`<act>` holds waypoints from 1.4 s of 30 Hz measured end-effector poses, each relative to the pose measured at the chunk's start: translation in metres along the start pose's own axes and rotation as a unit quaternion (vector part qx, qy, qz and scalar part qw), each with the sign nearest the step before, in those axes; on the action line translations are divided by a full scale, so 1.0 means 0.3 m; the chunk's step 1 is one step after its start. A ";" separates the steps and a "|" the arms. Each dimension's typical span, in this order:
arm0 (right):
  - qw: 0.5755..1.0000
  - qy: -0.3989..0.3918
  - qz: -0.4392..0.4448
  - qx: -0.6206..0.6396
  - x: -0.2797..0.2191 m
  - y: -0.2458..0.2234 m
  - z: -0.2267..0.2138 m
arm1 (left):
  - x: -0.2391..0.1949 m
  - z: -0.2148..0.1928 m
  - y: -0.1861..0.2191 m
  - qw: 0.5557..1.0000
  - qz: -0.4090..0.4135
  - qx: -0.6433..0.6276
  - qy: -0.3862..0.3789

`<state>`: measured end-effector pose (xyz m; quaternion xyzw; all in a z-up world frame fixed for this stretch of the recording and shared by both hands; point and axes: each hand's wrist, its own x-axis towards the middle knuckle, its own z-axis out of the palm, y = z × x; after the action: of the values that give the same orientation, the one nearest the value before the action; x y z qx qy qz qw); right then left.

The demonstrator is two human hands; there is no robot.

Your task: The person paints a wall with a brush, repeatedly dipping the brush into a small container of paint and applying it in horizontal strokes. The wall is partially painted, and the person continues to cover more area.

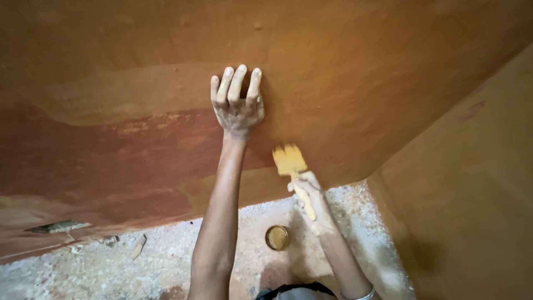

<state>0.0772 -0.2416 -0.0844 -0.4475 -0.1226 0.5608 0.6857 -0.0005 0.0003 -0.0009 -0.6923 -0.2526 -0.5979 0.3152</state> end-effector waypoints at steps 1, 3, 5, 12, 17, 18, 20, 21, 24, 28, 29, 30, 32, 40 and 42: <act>0.999 0.029 0.027 -0.003 -0.003 0.006 0.003 | -0.003 -0.001 0.000 1.000 0.000 0.001 -0.003; 1.000 0.002 -0.009 -0.011 -0.019 -0.028 0.029 | -0.007 -0.002 0.001 1.000 0.002 0.004 0.004; 0.997 -0.042 -0.060 -0.016 -0.041 -0.118 0.078 | -0.003 0.004 -0.001 1.000 0.002 0.006 0.007; 0.941 -0.202 -0.268 0.032 -0.157 -0.472 0.226 | 0.006 0.003 0.009 1.000 0.001 0.012 0.008; 0.965 -0.137 -0.222 0.018 -0.033 -0.464 0.186 | 0.005 -0.009 0.014 1.000 -0.002 0.004 -0.001; 0.971 -0.125 -0.204 0.024 -0.012 -0.433 0.156 | 0.009 -0.007 0.015 1.000 -0.002 0.006 0.003; 0.986 -0.072 -0.150 0.016 -0.022 -0.326 0.077 | 0.013 -0.001 0.015 1.000 -0.001 0.008 0.007; 0.989 -0.059 -0.135 -0.007 -0.029 -0.271 0.038 | 0.013 0.003 0.015 1.000 -0.001 0.009 0.008; 0.998 0.017 -0.039 -0.049 -0.056 -0.138 -0.042 | 0.006 0.003 0.015 1.000 -0.003 0.009 0.009; 0.999 0.007 -0.024 -0.044 -0.041 -0.129 -0.030 | 0.001 0.013 0.017 1.000 -0.004 0.015 0.012; 0.997 -0.013 -0.053 -0.049 -0.032 -0.158 -0.008 | -0.001 0.015 0.018 1.000 -0.005 0.012 0.009; 0.995 -0.034 -0.080 -0.054 -0.025 -0.195 0.018 | -0.002 0.016 0.018 1.000 -0.007 0.010 0.006; 0.989 -0.067 -0.127 -0.033 -0.038 -0.289 0.066 | -0.002 0.018 0.018 1.000 -0.007 0.010 0.003; 0.953 -0.139 -0.267 0.025 -0.081 -0.552 0.161 | 0.001 0.016 0.019 1.000 -0.002 0.015 0.010; 0.961 -0.117 -0.249 0.016 -0.020 -0.541 0.142 | 0.001 0.017 0.017 1.000 -0.004 0.019 0.010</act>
<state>0.1534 -0.2218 0.0638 -0.3228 -0.3006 0.4223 0.7919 0.0067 0.0007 -0.0018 -0.6794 -0.2634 -0.6011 0.3282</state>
